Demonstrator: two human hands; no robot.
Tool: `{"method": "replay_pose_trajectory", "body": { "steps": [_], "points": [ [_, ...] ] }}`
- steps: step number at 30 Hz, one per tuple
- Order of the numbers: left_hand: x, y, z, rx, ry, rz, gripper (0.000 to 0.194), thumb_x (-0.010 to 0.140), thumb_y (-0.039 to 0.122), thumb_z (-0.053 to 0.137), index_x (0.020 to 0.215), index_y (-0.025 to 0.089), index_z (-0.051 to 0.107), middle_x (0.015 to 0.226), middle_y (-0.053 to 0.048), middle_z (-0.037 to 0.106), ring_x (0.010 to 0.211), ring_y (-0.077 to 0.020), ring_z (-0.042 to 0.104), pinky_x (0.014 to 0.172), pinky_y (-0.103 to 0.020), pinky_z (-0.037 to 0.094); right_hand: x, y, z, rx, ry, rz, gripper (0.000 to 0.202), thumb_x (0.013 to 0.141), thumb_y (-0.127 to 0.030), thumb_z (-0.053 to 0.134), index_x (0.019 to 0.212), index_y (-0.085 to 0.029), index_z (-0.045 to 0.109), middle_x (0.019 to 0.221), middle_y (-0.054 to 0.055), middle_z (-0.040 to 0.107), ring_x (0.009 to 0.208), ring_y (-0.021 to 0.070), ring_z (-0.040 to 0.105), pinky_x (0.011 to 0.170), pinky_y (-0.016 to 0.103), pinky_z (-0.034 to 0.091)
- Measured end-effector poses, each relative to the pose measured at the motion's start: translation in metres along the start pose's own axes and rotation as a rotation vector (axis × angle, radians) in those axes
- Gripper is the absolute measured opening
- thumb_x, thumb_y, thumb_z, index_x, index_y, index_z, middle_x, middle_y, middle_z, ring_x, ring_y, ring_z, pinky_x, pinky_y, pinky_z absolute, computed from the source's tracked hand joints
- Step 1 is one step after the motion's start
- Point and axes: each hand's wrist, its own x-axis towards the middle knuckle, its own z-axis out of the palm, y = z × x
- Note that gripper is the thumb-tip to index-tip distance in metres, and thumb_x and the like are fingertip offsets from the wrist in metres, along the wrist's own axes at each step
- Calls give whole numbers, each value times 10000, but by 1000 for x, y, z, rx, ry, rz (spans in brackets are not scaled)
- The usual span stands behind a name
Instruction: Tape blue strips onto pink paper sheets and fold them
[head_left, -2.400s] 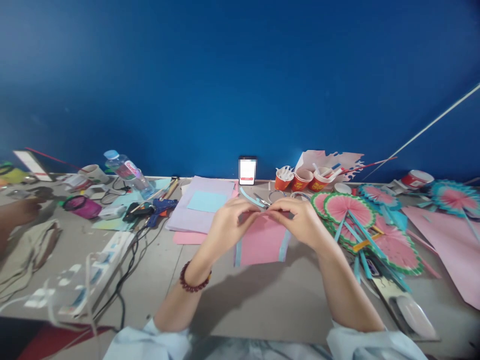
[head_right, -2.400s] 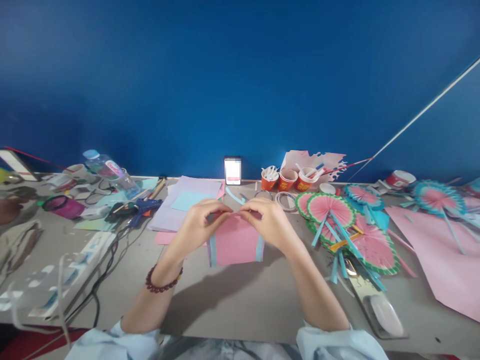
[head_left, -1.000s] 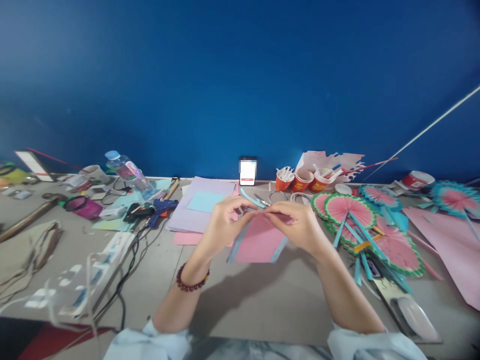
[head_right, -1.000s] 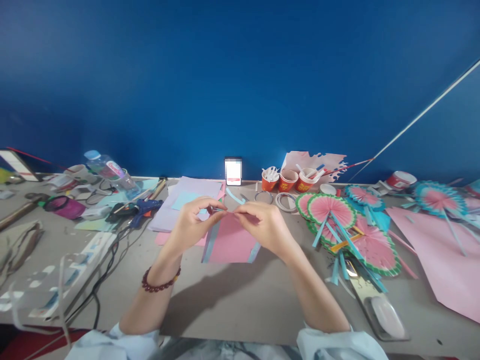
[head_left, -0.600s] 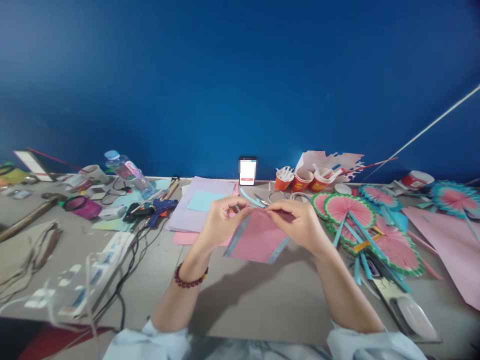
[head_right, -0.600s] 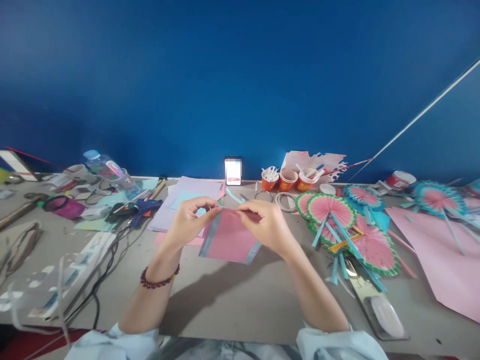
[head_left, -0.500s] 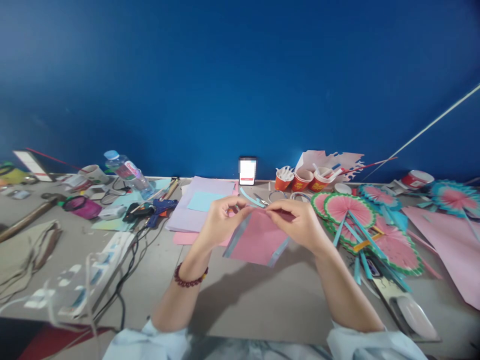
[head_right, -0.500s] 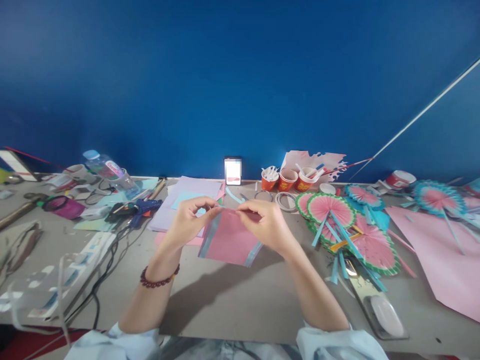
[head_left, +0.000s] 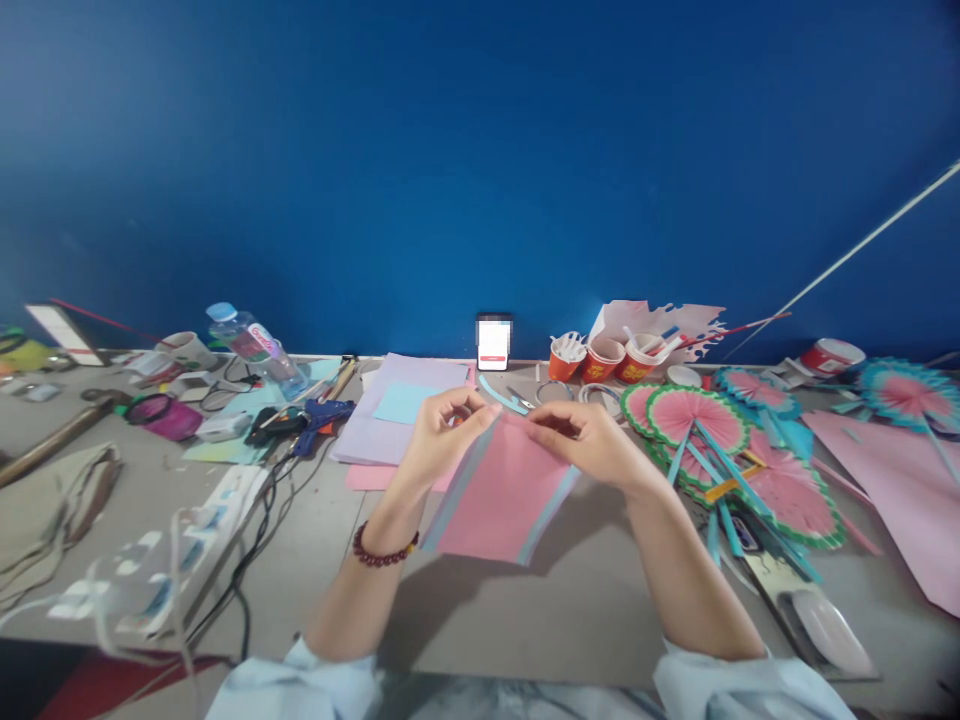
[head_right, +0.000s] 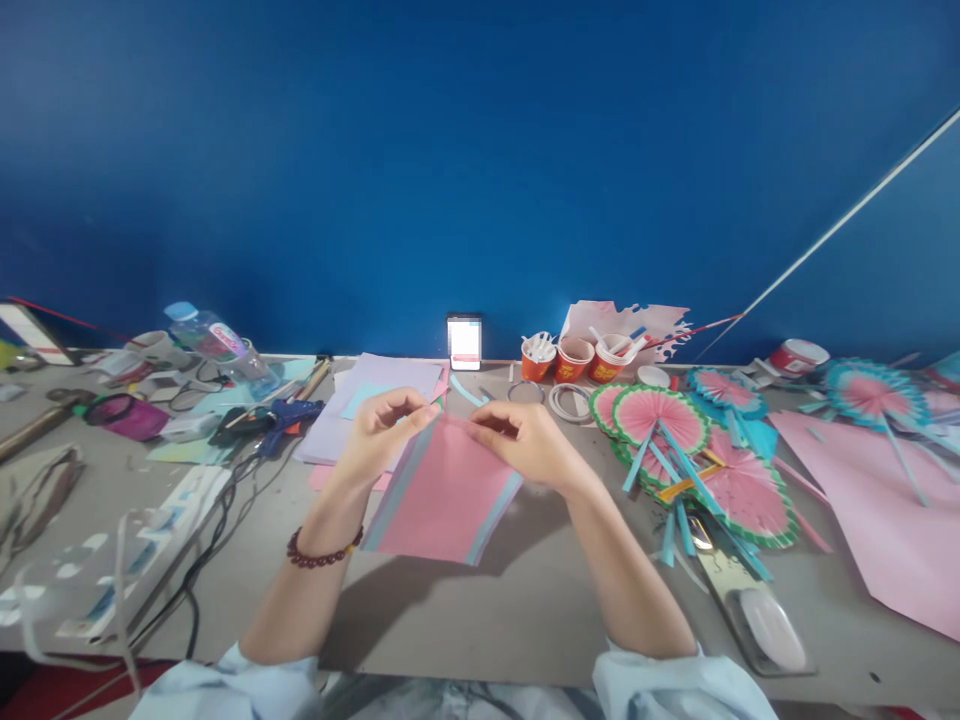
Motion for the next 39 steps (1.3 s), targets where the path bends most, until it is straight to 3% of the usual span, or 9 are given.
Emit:
{"method": "replay_pose_trajectory", "body": {
  "steps": [6,14,24,28,39],
  "points": [
    [3,-4,-8,-56,72,-17,291,814,407,611,658,167,561,592,28,482,535,-80,421,484,-207,331,2,8,-12,-4,-33,-3,244,851,-381,554,881,-184,695,811,29,694,727,155,614,609,233,471],
    [5,-9,-12,26,-89,-1,226,787,371,663,889,171,692,704,-23,637,593,-103,534,501,-203,401,0,11,-11,-56,1,-37,209,844,-315,552,874,-187,715,806,27,710,733,163,639,612,237,486],
    [5,-7,-8,71,-67,-15,252,771,401,676,815,158,726,756,-65,710,601,-133,586,496,-220,442,0,4,-4,-174,116,-125,201,855,-288,559,936,-229,733,883,29,732,786,180,659,674,258,514],
    [5,-9,-10,73,-66,16,258,773,404,676,812,154,725,764,-70,715,638,-146,612,541,-232,474,1,4,-4,-166,87,-169,250,878,-285,522,1038,-243,710,949,41,727,838,191,656,704,281,520],
    [4,-6,-15,91,-29,19,223,766,386,688,789,170,736,761,-66,727,700,-181,664,561,-238,509,-3,0,-4,-208,170,-117,175,852,-265,565,894,-238,733,858,23,733,764,180,662,659,268,506]
  ]
}}
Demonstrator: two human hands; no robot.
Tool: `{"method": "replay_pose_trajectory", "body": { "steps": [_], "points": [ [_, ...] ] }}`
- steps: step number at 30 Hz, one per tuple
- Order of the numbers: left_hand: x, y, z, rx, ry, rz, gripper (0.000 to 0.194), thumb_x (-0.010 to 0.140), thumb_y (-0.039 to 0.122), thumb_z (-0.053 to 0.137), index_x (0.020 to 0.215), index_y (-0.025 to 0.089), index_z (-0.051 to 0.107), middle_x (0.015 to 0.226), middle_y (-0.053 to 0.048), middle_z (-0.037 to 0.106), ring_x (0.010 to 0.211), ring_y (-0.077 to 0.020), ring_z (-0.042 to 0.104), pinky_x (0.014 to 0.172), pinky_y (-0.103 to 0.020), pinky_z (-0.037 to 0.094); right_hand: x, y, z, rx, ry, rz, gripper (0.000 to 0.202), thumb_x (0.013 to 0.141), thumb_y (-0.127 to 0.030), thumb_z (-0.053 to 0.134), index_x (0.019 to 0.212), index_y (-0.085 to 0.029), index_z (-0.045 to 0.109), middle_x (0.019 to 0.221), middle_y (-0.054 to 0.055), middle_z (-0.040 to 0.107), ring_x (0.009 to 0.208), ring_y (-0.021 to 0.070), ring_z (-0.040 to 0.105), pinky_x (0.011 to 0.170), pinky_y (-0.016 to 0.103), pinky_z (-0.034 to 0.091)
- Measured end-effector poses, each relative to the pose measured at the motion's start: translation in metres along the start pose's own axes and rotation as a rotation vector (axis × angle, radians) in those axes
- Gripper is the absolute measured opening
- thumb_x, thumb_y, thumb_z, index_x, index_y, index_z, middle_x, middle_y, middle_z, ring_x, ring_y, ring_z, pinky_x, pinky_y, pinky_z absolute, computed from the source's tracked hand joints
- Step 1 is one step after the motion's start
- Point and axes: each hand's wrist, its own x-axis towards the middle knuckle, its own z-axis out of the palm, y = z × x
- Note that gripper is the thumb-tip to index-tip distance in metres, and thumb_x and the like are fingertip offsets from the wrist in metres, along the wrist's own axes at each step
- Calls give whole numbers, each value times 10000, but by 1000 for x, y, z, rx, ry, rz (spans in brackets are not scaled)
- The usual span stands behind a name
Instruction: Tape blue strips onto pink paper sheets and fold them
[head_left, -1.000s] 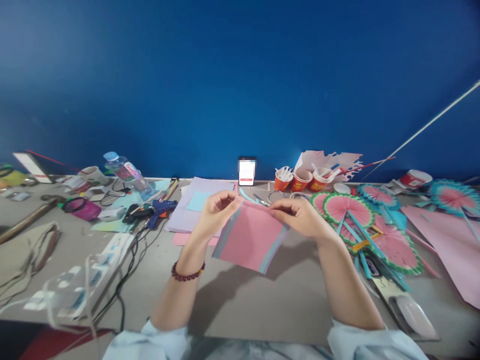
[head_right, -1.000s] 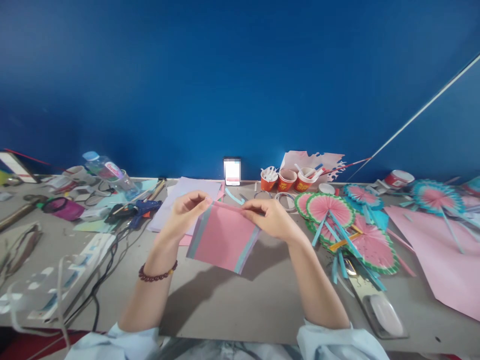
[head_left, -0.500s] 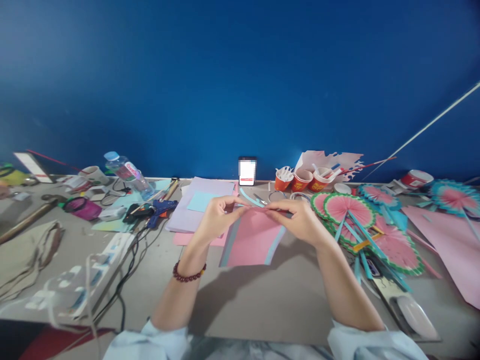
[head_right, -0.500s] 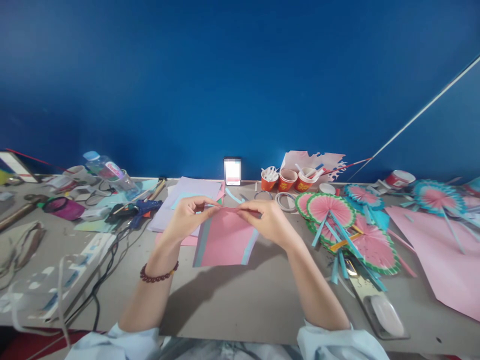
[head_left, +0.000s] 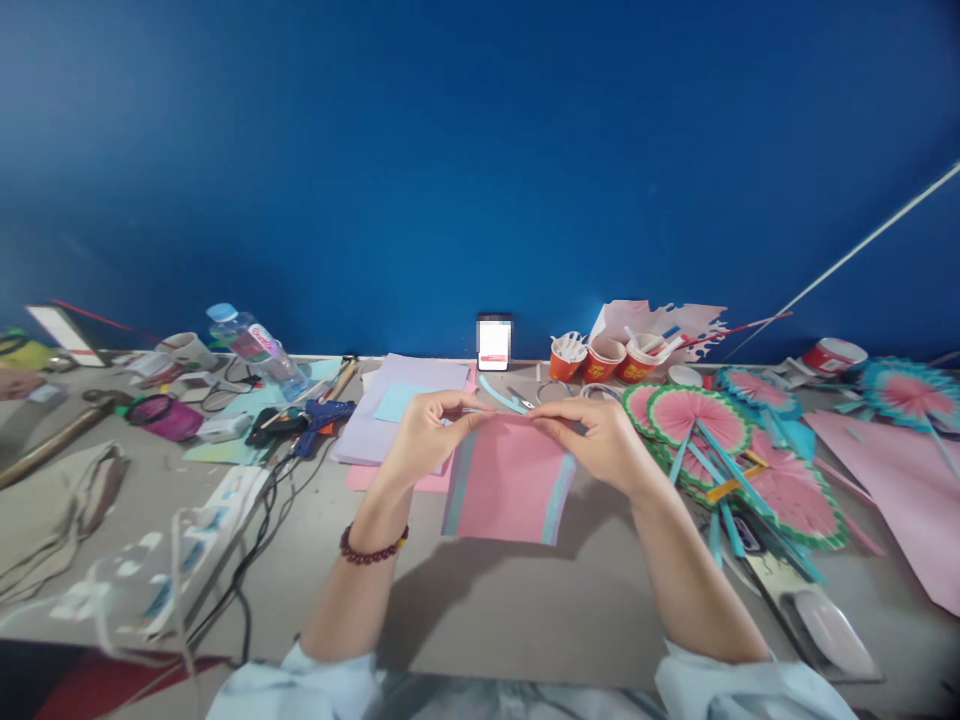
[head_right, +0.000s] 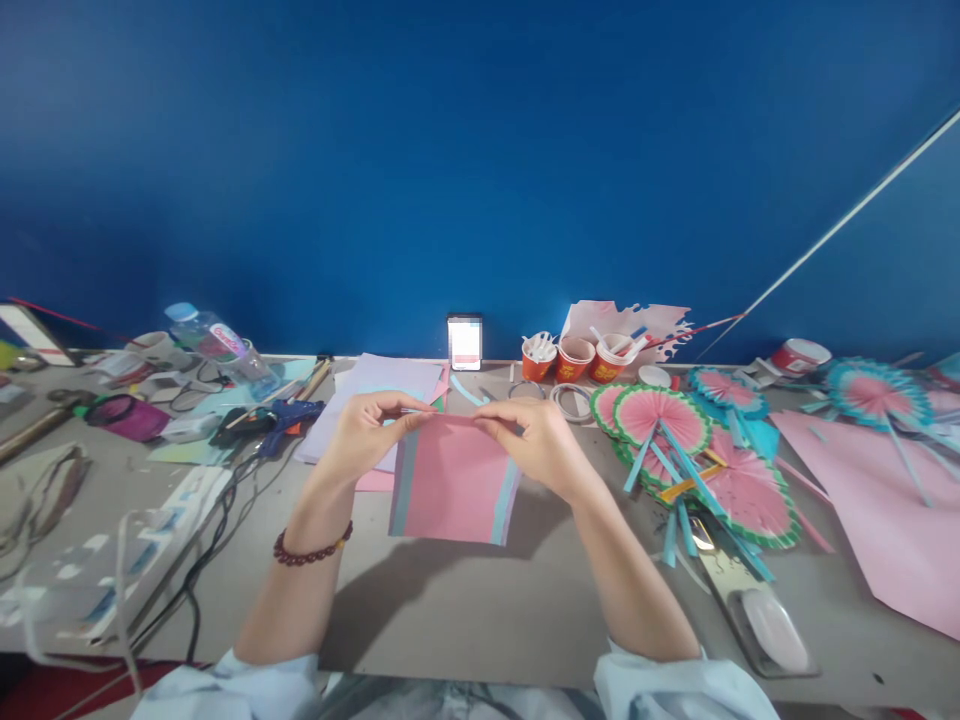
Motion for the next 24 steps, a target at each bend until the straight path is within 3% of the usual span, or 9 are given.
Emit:
{"method": "replay_pose_trajectory", "body": {
  "steps": [12,16,24],
  "points": [
    [0,4,-14,62,24,41,205,771,376,683,765,179,739,786,-65,736,757,-201,682,662,-270,542,-3,3,-5,-61,64,-13,177,857,-240,561,907,-258,729,906,16,733,844,192,665,733,296,511],
    [0,10,-18,117,-36,39,187,774,356,685,746,176,730,762,-59,732,733,-189,676,636,-252,530,-3,3,-5,-46,51,-25,197,860,-227,543,913,-260,730,901,14,734,825,189,671,721,290,516],
    [-3,9,-13,162,-120,20,221,802,367,657,946,222,740,962,-55,734,915,-219,677,760,-275,543,-2,8,-3,-2,-11,-37,180,853,-223,576,903,-265,744,855,-4,746,751,171,682,663,254,514]
  ]
}}
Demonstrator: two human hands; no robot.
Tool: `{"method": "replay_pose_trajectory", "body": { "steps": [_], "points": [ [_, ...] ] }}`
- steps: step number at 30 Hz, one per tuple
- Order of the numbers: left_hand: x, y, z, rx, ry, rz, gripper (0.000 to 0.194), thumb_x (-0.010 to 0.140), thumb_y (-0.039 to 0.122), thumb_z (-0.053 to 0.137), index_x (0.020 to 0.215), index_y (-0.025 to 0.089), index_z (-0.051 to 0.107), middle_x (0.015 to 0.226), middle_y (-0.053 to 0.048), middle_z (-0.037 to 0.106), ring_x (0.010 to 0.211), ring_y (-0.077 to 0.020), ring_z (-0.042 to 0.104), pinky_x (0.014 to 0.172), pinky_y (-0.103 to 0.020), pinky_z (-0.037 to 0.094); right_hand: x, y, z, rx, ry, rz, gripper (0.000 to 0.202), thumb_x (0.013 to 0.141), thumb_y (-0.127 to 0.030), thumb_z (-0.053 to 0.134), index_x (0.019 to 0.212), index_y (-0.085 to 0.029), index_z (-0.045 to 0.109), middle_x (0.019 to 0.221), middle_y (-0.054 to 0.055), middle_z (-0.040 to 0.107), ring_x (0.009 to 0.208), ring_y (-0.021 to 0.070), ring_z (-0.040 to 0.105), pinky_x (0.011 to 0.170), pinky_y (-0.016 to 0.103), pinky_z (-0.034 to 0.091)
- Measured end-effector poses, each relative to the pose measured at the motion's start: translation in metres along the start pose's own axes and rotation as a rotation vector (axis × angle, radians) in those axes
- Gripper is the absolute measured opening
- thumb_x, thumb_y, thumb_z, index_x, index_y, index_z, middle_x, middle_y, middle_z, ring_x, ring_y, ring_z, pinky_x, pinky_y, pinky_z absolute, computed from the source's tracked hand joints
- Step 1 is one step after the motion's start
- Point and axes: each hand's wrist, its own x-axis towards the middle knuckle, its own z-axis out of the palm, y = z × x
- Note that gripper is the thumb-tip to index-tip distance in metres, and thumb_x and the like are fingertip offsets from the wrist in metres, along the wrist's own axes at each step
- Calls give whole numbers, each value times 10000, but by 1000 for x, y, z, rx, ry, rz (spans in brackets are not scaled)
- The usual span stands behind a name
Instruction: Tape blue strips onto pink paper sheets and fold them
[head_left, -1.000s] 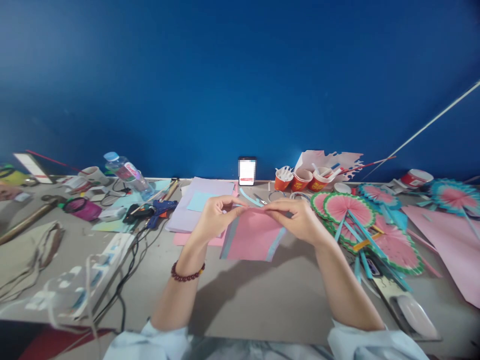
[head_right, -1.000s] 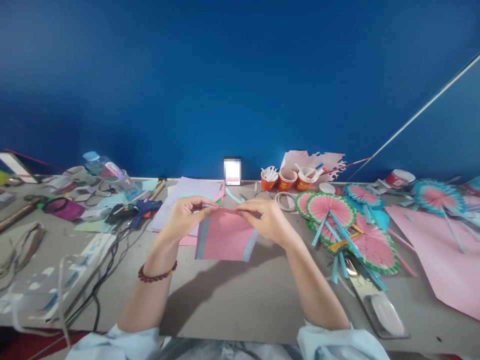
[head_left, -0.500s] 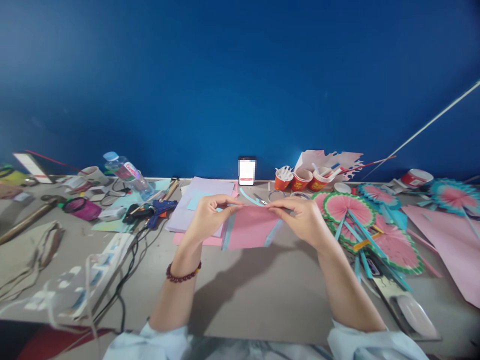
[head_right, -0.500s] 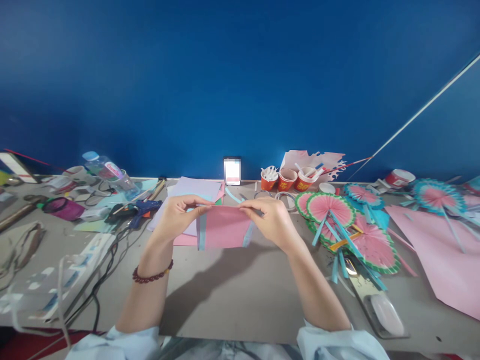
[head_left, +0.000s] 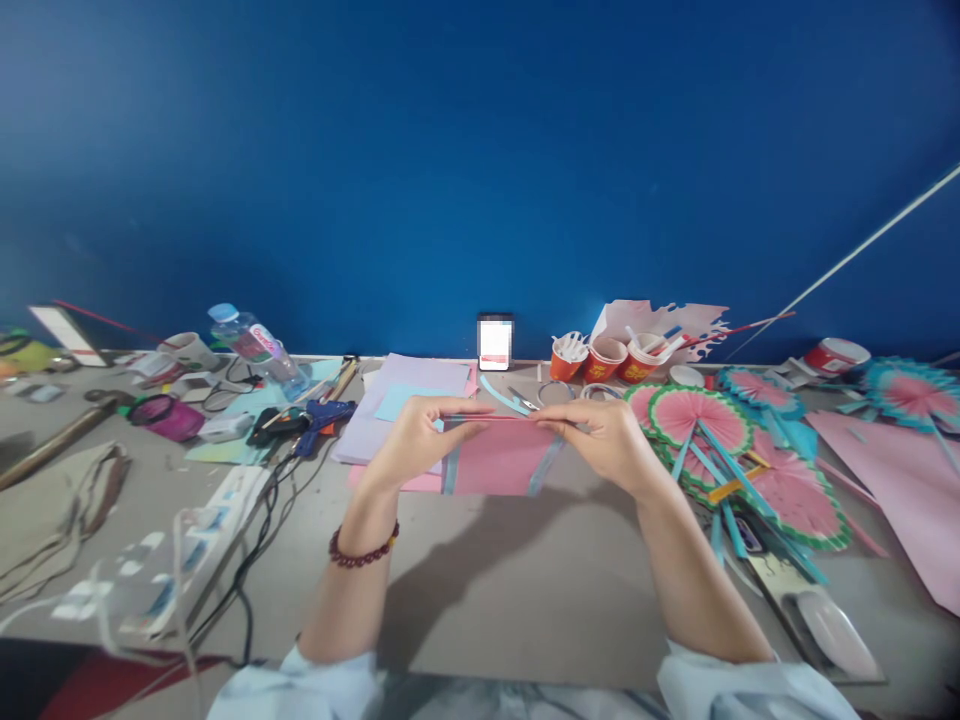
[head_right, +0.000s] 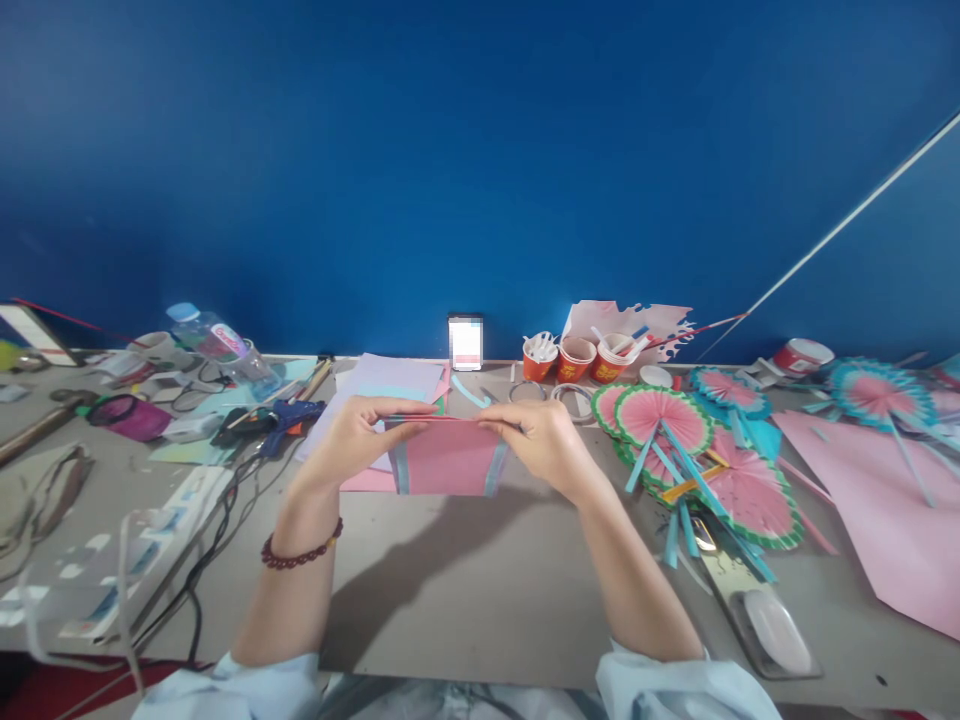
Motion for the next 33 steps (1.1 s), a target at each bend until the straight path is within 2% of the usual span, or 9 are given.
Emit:
{"method": "replay_pose_trajectory", "body": {
  "steps": [3,7,12,17,20,26,28,31,33],
  "points": [
    [0,-4,2,-52,-18,-6,198,805,367,654,897,223,753,921,-49,741,887,-216,686,744,-272,545,0,0,-1,25,-10,30,174,857,-263,580,914,-264,744,877,-3,747,782,179,686,671,258,519],
    [2,-7,4,-100,32,-36,187,771,363,690,817,196,759,844,-52,746,807,-205,692,676,-251,540,1,0,-3,63,-16,74,172,844,-306,592,904,-254,744,892,9,744,825,199,682,692,275,528],
    [6,-13,3,-202,105,-55,222,754,383,703,826,181,758,841,-67,745,771,-209,690,614,-257,548,4,2,-8,108,18,91,226,806,-348,632,986,-240,714,995,32,722,896,215,662,748,308,536],
    [7,-16,1,-220,123,-53,234,754,379,705,879,188,756,897,-72,741,801,-214,692,620,-259,561,5,12,-9,150,56,112,219,824,-360,598,938,-225,728,917,41,731,807,198,670,697,309,549],
    [6,-17,-1,-246,110,-51,275,772,393,687,938,183,747,934,-82,736,823,-222,695,673,-286,576,7,19,-6,213,107,125,223,799,-370,631,929,-222,737,906,46,737,775,190,674,665,299,553],
    [7,-20,-8,-180,-13,-5,245,810,376,648,953,199,740,973,-78,728,941,-234,670,820,-335,553,7,20,-3,231,203,104,197,765,-355,669,866,-204,745,815,52,743,689,181,674,567,270,536],
    [7,-19,-7,-52,68,52,251,830,368,624,1004,212,715,1052,-77,701,1027,-230,631,875,-348,523,5,14,-1,200,230,70,174,776,-329,657,863,-205,741,818,48,744,684,178,677,564,265,534],
    [6,-12,2,213,382,167,302,815,353,640,1083,216,660,1119,-89,637,1099,-229,558,891,-358,490,2,3,7,66,349,-4,136,798,-275,631,861,-212,734,797,31,742,667,166,677,579,257,532],
    [2,-4,12,292,563,253,261,813,326,640,1036,191,653,1030,-90,625,974,-200,577,811,-322,495,1,-4,14,-73,456,-92,139,816,-219,599,868,-218,728,788,23,739,656,158,675,594,255,528]
  ]
}}
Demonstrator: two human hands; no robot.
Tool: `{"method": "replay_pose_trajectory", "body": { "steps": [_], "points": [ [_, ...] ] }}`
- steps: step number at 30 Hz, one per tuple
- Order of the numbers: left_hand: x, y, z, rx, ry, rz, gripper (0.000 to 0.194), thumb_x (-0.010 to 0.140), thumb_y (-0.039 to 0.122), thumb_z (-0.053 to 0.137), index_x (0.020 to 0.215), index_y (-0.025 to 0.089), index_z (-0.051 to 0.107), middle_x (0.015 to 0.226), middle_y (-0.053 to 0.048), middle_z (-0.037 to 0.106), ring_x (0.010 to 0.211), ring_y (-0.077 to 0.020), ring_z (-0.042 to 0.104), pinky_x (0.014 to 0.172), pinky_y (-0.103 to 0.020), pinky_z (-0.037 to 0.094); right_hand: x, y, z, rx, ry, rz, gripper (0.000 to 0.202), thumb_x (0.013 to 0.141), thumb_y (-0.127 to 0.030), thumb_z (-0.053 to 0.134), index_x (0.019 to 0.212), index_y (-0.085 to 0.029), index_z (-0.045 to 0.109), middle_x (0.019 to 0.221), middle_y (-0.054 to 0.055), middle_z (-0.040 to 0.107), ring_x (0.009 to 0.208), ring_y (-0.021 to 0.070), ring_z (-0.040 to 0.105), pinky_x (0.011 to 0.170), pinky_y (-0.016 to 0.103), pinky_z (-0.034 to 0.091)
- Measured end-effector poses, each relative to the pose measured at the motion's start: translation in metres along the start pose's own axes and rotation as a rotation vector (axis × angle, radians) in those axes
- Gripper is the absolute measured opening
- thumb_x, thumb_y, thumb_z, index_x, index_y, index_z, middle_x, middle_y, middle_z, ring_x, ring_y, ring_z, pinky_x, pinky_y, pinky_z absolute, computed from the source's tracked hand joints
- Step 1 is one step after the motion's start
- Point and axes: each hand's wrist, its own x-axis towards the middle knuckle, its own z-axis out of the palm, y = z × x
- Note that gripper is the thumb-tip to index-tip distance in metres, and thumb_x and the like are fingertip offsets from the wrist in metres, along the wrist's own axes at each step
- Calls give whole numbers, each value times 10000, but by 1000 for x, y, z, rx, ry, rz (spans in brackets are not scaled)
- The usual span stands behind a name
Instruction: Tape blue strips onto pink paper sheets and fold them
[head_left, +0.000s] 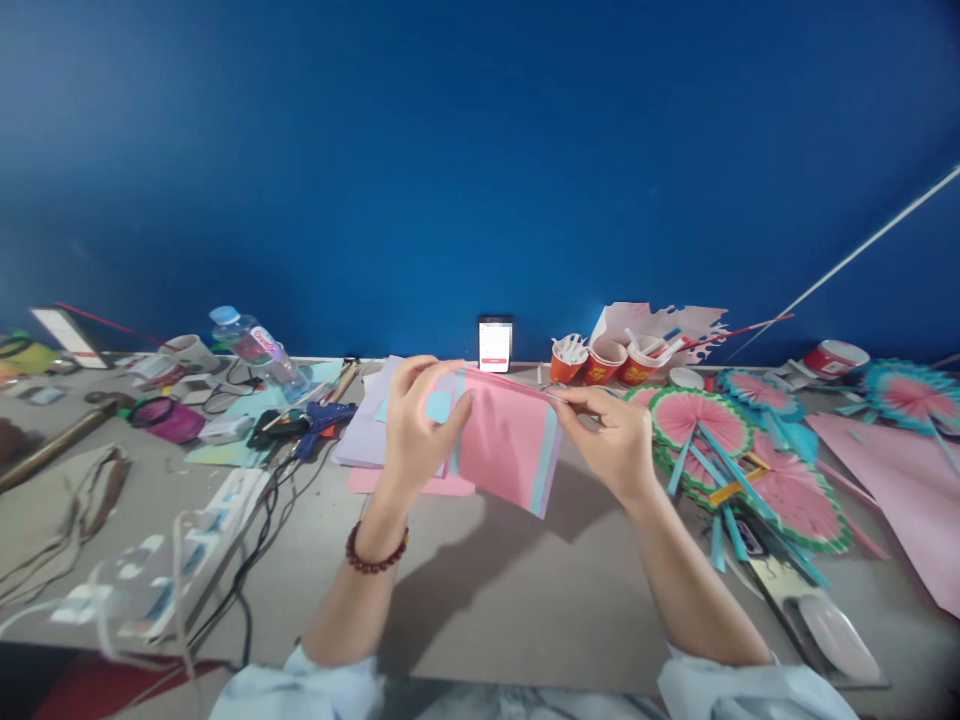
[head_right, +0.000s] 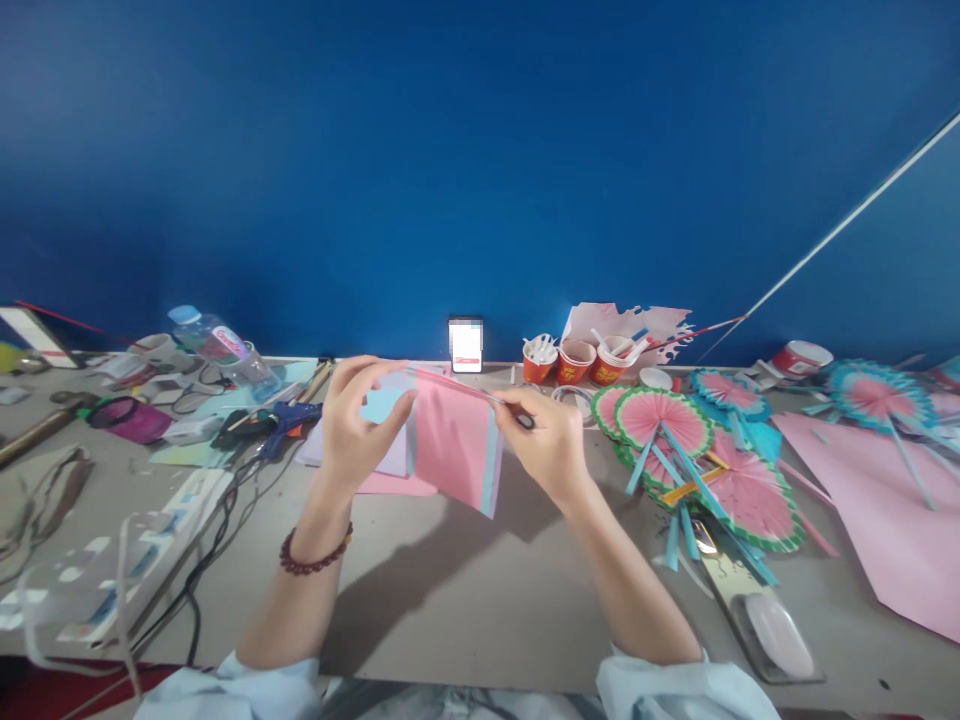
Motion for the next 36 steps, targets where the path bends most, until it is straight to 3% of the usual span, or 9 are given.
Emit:
{"method": "replay_pose_trajectory", "body": {
  "steps": [1,3,7,12,24,28,31,34,36],
  "points": [
    [-3,7,3,-23,16,33,194,825,306,622,969,179,653,934,-72,625,844,-165,581,734,-288,493,-2,-4,3,-58,52,-64,151,820,-189,587,872,-219,725,778,21,738,649,154,673,599,253,525],
    [-9,20,8,-140,-118,50,133,867,285,564,883,172,632,770,-30,602,670,-118,535,608,-237,454,-6,-10,9,-145,131,-180,173,816,-137,579,878,-220,718,745,19,734,625,146,664,601,247,514],
    [-16,32,19,-387,-369,-92,238,916,332,484,786,168,596,717,-20,593,640,-108,520,567,-220,419,-12,-19,19,-128,88,-271,196,820,-112,570,904,-227,703,727,15,724,628,138,650,617,239,507],
    [-13,27,20,-489,-393,-238,228,909,347,488,800,171,583,756,-26,599,678,-118,546,598,-227,435,-11,-25,21,114,-131,-163,240,821,-170,573,1035,-238,659,861,23,718,735,144,656,710,268,528],
    [0,16,6,-465,-473,-275,158,826,281,527,711,173,522,715,-1,534,639,-108,491,555,-219,387,-3,-16,13,346,-480,-85,398,905,-127,389,1230,-261,576,1039,71,637,886,152,605,771,311,518],
    [2,10,-1,-528,-573,-314,137,806,265,517,702,177,499,678,4,515,592,-109,464,546,-233,377,2,1,16,306,-305,10,321,905,-205,456,1183,-275,601,1153,80,592,982,174,593,812,330,520],
    [4,5,-7,-582,-604,-310,151,798,266,508,678,181,474,675,1,505,600,-117,447,572,-252,375,6,16,18,295,-89,58,445,874,-275,537,1314,-291,474,1309,91,508,1154,213,521,944,402,470],
    [6,-2,-11,-610,-630,-288,155,777,257,501,649,183,452,644,13,453,605,-122,412,592,-263,355,11,26,14,391,-65,100,508,869,-323,560,1353,-304,409,1412,78,434,1286,212,419,1052,432,377],
    [7,-6,-12,-634,-656,-294,149,760,258,497,641,183,449,629,15,425,598,-125,389,585,-267,340,13,29,10,459,-102,145,463,870,-349,564,1315,-291,451,1371,77,491,1266,197,450,1055,411,375]
  ]
}}
